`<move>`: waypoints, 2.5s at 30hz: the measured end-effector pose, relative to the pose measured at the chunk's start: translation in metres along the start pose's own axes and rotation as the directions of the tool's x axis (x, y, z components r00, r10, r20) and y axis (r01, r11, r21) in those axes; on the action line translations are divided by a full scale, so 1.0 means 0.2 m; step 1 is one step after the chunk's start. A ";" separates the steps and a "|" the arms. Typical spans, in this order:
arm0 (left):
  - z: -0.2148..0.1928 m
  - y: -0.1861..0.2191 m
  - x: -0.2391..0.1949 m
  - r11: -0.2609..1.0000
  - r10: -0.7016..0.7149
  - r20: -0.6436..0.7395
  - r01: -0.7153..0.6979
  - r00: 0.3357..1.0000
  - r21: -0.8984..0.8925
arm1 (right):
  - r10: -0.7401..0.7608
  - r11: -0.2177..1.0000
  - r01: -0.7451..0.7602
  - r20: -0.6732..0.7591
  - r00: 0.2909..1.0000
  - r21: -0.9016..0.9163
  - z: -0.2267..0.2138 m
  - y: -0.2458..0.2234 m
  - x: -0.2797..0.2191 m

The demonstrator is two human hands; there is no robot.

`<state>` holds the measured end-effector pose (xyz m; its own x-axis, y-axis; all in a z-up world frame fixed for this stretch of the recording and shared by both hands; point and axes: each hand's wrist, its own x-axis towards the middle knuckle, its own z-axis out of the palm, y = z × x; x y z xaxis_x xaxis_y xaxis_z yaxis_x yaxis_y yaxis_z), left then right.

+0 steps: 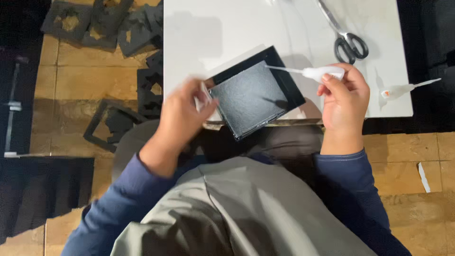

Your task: The person places a star-shaped foam insert into a black box and presses it down. They then pick up a black box lid, apply glue from a tube to its edges, and place the lid onto the box. Finally, they pick up another foam insert and place it into the box.

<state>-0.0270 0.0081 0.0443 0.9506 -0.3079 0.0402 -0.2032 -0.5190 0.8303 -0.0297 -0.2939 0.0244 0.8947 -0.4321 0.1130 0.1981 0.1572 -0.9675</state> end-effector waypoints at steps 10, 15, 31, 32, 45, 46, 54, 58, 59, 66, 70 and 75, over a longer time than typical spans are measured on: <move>0.00 -0.11 0.07 0.934 0.255 0.014 -0.250 0.967 0.255 | -0.412 0.602 0.553 0.369 0.833 -0.576 0.24 -0.14 -0.07; 0.02 -0.15 0.03 0.921 0.338 -0.034 -0.322 0.941 0.220 | -0.479 0.450 0.682 0.488 0.730 -0.577 0.31 -0.11 -0.05; -0.03 -0.13 0.05 0.938 0.338 0.051 -0.341 0.940 0.069 | -0.407 0.406 0.747 0.627 0.664 -0.527 0.37 -0.13 -0.07; -0.03 -0.14 0.05 0.937 0.337 0.055 -0.340 0.940 0.073 | -0.419 0.379 0.756 0.629 0.655 -0.534 0.36 -0.12 -0.05; -0.04 -0.13 0.05 0.893 0.438 0.041 -0.440 0.898 0.097 | -0.425 0.251 0.787 0.666 0.613 -0.564 0.36 -0.15 0.04; -0.04 -0.14 0.05 0.868 0.461 0.104 -0.472 0.881 0.150 | -0.387 0.232 0.768 0.668 0.636 -0.597 0.38 -0.17 0.03; -0.04 -0.14 0.05 0.848 0.484 0.134 -0.501 0.865 0.173 | -0.278 0.225 0.729 0.674 0.684 -0.646 0.35 -0.22 0.02; -0.04 -0.14 0.06 0.839 0.495 0.146 -0.515 0.856 0.174 | -0.229 0.205 0.692 0.653 0.721 -0.692 0.31 -0.25 0.02; -0.04 -0.14 0.06 0.838 0.493 0.151 -0.514 0.857 0.184 | -0.233 0.198 0.697 0.658 0.717 -0.689 0.29 -0.26 0.02; -0.04 -0.13 0.06 0.848 0.482 0.141 -0.501 0.865 0.175 | -0.121 0.154 0.624 0.612 0.782 -0.766 0.20 -0.36 -0.01; -0.03 -0.14 0.06 0.848 0.473 0.153 -0.495 0.868 0.189 | -0.023 0.080 0.592 0.592 0.806 -0.802 0.17 -0.42 -0.03; -0.04 -0.13 0.06 0.848 0.478 0.144 -0.498 0.867 0.182 | -0.012 0.092 0.592 0.594 0.805 -0.801 0.20 -0.42 -0.03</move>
<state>-0.0093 0.0241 0.0278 0.6929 -0.6294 0.3518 -0.6883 -0.4320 0.5828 -0.0357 -0.2687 0.1148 0.9552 0.1779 0.2365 0.2276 -0.9524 -0.2030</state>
